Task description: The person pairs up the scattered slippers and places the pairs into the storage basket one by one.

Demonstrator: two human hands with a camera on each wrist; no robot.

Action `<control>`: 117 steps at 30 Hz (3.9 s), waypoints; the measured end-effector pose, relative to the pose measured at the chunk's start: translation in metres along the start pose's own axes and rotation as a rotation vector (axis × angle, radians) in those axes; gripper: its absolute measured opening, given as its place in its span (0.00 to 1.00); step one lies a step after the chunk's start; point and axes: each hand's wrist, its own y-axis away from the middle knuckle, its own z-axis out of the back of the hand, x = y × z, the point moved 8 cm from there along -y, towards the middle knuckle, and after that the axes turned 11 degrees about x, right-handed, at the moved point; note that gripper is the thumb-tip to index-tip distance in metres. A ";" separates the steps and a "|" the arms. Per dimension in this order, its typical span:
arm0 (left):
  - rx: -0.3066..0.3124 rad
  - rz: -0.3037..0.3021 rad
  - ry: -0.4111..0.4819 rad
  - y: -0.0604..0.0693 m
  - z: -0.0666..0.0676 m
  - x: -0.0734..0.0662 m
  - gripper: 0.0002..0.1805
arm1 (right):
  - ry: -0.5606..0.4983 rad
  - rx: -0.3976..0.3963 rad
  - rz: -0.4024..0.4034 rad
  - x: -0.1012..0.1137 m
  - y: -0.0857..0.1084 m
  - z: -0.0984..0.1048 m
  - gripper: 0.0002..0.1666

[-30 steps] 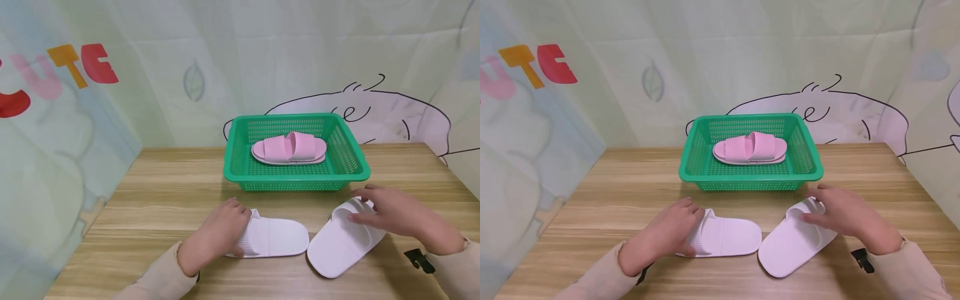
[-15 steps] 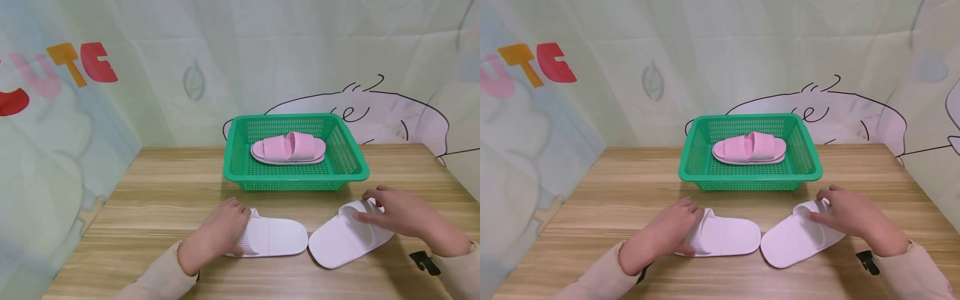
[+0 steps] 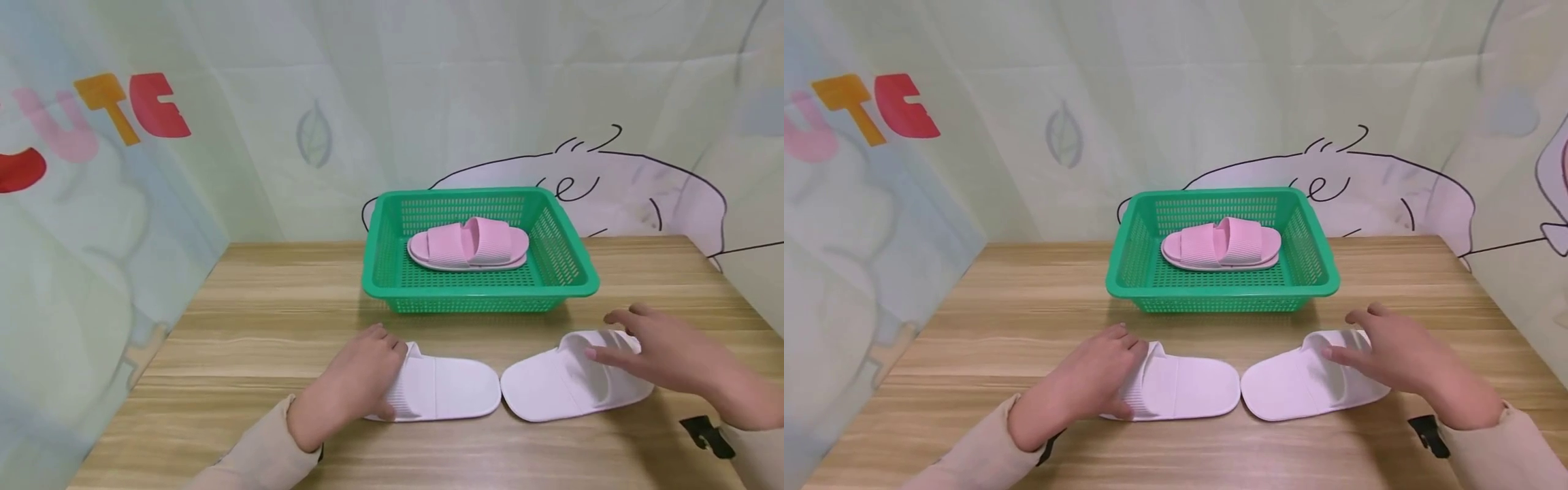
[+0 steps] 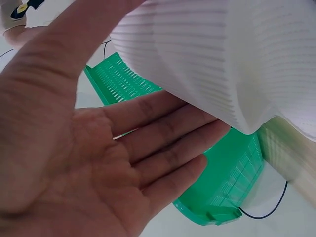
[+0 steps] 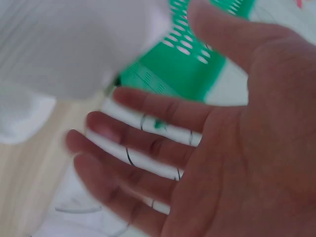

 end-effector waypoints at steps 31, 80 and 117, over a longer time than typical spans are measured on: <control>-0.020 -0.008 -0.090 0.003 0.002 -0.005 0.47 | 0.038 -0.049 0.167 0.022 0.007 -0.019 0.52; -0.370 -0.195 0.360 0.037 0.001 0.023 0.54 | 0.024 -0.204 0.216 0.006 0.023 -0.028 0.57; -0.601 -0.327 0.340 0.037 0.047 -0.017 0.55 | 0.039 -0.397 0.413 0.097 0.062 0.013 0.62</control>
